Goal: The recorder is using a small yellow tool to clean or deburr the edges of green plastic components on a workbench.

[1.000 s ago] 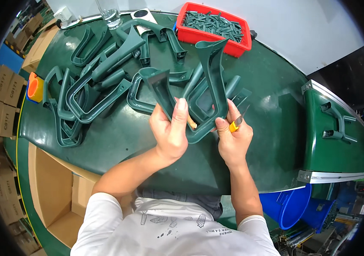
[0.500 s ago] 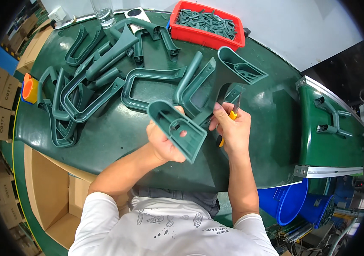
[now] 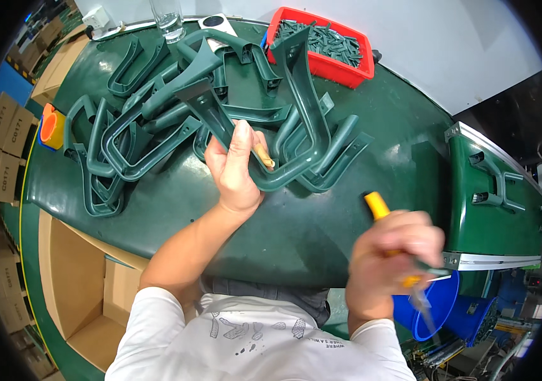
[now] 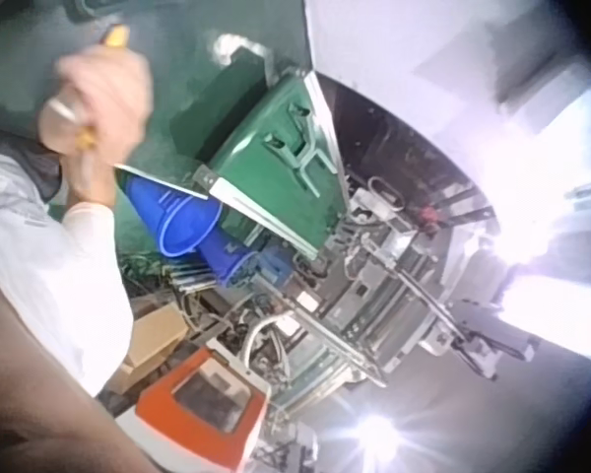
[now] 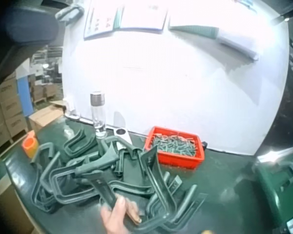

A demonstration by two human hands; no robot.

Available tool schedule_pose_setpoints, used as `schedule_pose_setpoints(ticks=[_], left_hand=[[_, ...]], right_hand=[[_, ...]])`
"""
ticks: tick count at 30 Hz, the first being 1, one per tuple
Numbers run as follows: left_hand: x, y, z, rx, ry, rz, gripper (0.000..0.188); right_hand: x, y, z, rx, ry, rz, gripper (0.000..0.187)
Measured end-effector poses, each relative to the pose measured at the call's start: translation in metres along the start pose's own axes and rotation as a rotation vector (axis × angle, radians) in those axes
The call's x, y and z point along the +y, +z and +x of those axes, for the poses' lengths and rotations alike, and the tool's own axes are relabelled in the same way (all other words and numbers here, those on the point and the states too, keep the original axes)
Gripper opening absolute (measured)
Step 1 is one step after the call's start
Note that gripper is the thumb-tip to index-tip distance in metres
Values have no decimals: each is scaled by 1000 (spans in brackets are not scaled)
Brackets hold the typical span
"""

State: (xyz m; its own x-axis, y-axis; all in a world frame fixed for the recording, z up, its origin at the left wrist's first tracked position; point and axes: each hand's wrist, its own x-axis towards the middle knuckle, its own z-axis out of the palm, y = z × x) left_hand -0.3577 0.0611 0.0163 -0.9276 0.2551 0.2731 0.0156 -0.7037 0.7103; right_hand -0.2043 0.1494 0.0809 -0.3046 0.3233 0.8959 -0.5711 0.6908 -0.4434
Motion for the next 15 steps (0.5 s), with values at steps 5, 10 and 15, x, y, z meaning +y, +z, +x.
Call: schedule_pose_setpoints(ticks=[5, 10, 15], left_hand=[[3, -1, -3, -10, -150, -101, 30], [-8, -1, -6, -130, -203, -141, 32], [-8, -14, 9, -305, 209, 170, 36]], right_hand=[[79, 17, 78, -80, 610, -328, 33], [76, 15, 4, -382, 515, -451, 27], [62, 17, -15, -110, 1066, 69, 24]])
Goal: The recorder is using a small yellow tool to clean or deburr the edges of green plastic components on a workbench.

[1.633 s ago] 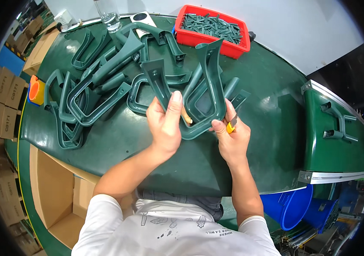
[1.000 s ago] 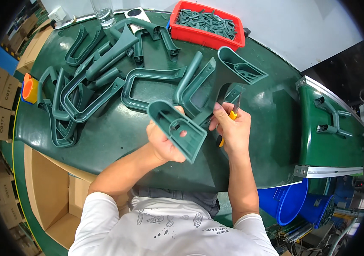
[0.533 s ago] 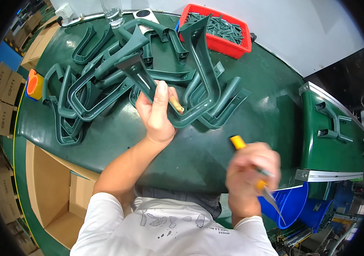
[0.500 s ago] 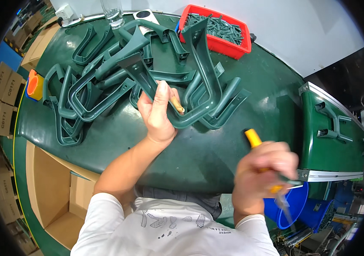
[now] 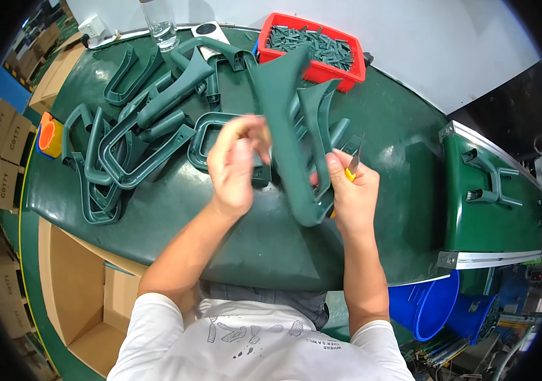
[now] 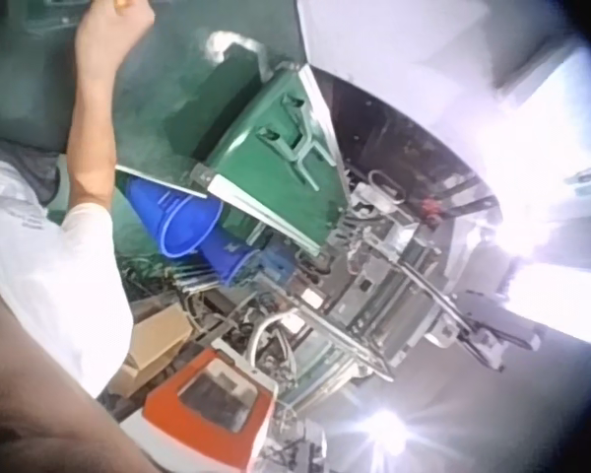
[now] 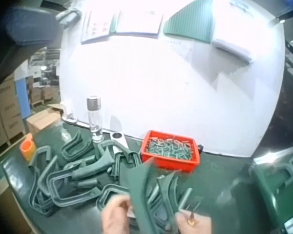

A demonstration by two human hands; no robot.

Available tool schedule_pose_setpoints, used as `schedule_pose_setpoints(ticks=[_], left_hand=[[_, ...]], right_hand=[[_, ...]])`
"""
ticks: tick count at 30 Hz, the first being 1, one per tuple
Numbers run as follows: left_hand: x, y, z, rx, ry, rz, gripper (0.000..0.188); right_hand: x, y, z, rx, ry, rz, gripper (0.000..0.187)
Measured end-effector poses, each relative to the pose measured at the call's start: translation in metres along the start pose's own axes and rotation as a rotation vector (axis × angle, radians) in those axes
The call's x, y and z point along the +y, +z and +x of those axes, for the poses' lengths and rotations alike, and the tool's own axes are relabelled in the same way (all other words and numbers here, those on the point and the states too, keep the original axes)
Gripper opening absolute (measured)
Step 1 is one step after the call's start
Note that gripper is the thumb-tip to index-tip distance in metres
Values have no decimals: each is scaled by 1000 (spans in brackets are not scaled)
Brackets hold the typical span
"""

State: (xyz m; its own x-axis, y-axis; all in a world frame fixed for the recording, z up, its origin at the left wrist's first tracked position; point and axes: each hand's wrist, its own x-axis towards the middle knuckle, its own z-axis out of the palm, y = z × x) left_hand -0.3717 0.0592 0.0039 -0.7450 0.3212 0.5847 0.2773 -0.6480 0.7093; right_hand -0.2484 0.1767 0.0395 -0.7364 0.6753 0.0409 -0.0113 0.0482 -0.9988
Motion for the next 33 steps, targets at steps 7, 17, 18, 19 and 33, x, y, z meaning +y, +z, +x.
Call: schedule_pose_setpoints(ticks=[7, 17, 18, 19, 33], left_hand=[[-15, -10, 13, -149, 629, 959, 44], [-6, -16, 16, -265, 108, 367, 30], [-6, -16, 14, -269, 52, 340, 30], [-10, -16, 13, -290, 5, 229, 30], [-4, -10, 19, -447, 147, 400, 30]], right_hand=[[-11, 10, -35, -290, 437, 294, 27], [-11, -44, 9, -280, -124, -42, 28], [-7, -44, 9, -201, -226, -134, 24], [-1, -42, 9, -122, -328, -225, 20], [19, -34, 8, 3, -766, -780, 16]])
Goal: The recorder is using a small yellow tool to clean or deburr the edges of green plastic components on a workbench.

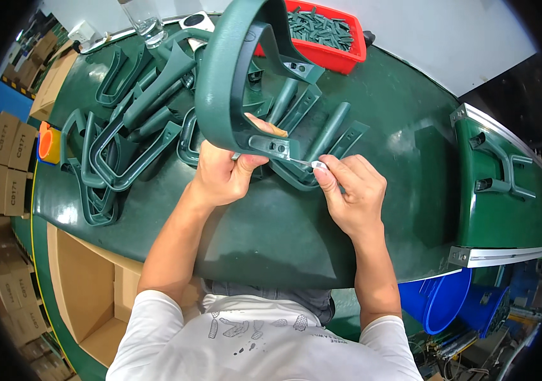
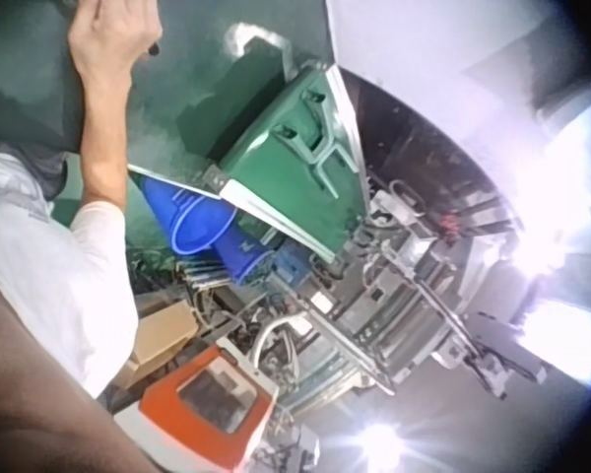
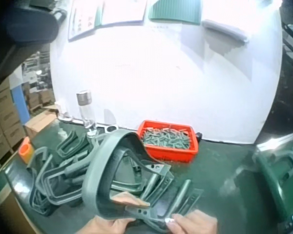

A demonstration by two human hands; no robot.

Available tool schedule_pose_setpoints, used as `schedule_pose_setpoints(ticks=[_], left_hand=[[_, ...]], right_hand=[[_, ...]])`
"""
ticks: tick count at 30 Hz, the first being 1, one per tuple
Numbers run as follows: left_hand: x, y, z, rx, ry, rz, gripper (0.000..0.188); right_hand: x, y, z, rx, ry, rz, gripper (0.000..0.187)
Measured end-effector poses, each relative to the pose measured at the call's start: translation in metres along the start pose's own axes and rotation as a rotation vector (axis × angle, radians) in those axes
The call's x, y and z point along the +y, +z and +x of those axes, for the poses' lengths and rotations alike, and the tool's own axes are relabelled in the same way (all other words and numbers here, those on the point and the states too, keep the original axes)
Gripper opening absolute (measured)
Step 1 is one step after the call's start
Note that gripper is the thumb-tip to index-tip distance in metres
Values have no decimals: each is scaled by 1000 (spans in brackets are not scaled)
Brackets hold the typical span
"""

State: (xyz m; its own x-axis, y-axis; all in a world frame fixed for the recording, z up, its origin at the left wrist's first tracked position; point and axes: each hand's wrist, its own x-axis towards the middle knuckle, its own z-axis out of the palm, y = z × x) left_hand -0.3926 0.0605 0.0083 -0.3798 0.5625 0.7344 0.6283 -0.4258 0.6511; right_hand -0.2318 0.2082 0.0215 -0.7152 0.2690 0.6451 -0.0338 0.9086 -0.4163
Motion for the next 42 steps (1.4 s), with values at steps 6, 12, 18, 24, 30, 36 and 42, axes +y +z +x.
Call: schedule_pose_setpoints(ticks=[6, 12, 18, 24, 30, 36, 42], left_hand=[[-2, 1, -3, -32, -44, -6, 29], [-2, 0, -5, -49, -68, 3, 33], [-3, -1, -5, -59, -91, 47, 30], [-1, -2, -8, -110, -121, 64, 31], [-4, 2, -7, -50, -92, 28, 30], [-3, 1, -9, -90, -109, -44, 25], [2, 3, -4, 66, -291, -413, 41]], right_hand=[[3, 0, -1, 32, -20, -40, 15], [-1, 2, -2, 49, -1, -45, 14], [-4, 3, -3, 57, 10, -82, 13], [-2, 1, 0, 43, 36, -110, 14], [3, 3, -4, 53, -21, -32, 15], [3, -2, -2, 22, 48, -29, 14], [5, -7, -6, 17, 294, 433, 20]])
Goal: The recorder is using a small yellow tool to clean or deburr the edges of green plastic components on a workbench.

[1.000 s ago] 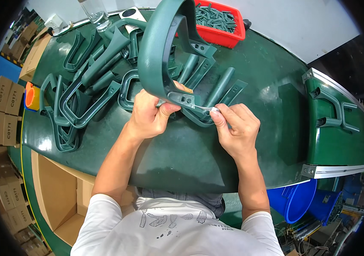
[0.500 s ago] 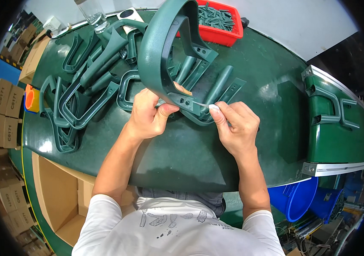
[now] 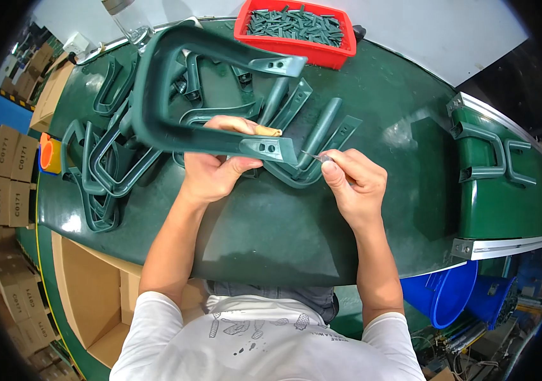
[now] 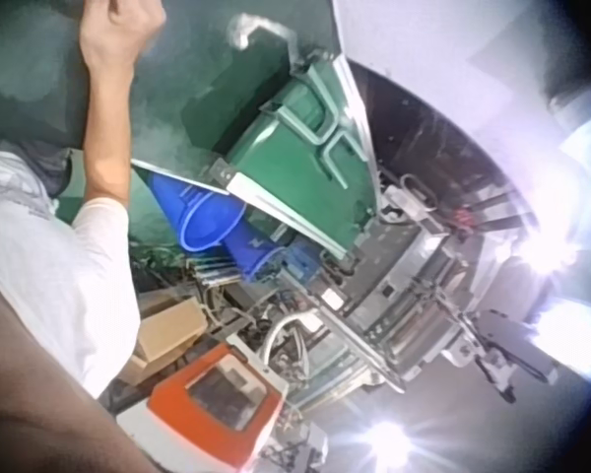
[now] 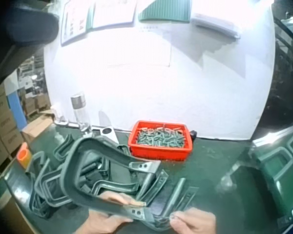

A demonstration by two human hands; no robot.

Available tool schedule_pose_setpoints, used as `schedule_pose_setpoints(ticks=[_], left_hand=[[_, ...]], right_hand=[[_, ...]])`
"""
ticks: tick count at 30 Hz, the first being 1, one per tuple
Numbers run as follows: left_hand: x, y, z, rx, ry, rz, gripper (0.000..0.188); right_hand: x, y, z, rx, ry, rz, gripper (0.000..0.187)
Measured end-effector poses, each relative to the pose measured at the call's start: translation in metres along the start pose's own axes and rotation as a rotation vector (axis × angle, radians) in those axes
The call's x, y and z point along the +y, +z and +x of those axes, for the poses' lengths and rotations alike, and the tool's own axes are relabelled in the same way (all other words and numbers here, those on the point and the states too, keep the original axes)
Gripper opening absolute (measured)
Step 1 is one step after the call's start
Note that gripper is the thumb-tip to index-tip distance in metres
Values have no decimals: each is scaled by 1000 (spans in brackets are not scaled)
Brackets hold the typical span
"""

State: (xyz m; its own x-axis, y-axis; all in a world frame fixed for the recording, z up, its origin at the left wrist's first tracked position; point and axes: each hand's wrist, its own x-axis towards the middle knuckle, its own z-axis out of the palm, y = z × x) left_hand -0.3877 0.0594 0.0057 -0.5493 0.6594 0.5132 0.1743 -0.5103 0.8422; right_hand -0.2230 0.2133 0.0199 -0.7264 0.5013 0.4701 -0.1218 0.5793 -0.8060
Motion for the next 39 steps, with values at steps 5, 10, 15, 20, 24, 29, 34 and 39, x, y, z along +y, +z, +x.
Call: schedule_pose_setpoints(ticks=[5, 10, 15, 20, 24, 29, 34, 39], left_hand=[[-7, -7, 1, -63, 74, -110, 35], [-7, -5, -2, -50, 48, -184, 36], [-5, -3, 1, -69, 60, -186, 36], [-6, -3, 0, -60, 59, -187, 37], [-6, -3, -1, -52, 34, -195, 38], [-9, -2, -3, -59, 37, -224, 37], [-9, 2, -4, -74, 32, -258, 38], [-6, 9, -7, -66, -28, -251, 41]], right_hand=[[3, 0, -2, -9, -37, 102, 20], [2, 0, -3, -78, -30, 122, 19], [3, -1, -3, -97, -59, 100, 20], [2, 0, -3, -115, -68, 94, 20], [3, 0, -3, -128, -81, 91, 19], [2, 3, -2, -96, -105, 79, 18], [2, 2, -2, -62, -114, 38, 16], [0, 5, -2, 0, -89, 27, 17]])
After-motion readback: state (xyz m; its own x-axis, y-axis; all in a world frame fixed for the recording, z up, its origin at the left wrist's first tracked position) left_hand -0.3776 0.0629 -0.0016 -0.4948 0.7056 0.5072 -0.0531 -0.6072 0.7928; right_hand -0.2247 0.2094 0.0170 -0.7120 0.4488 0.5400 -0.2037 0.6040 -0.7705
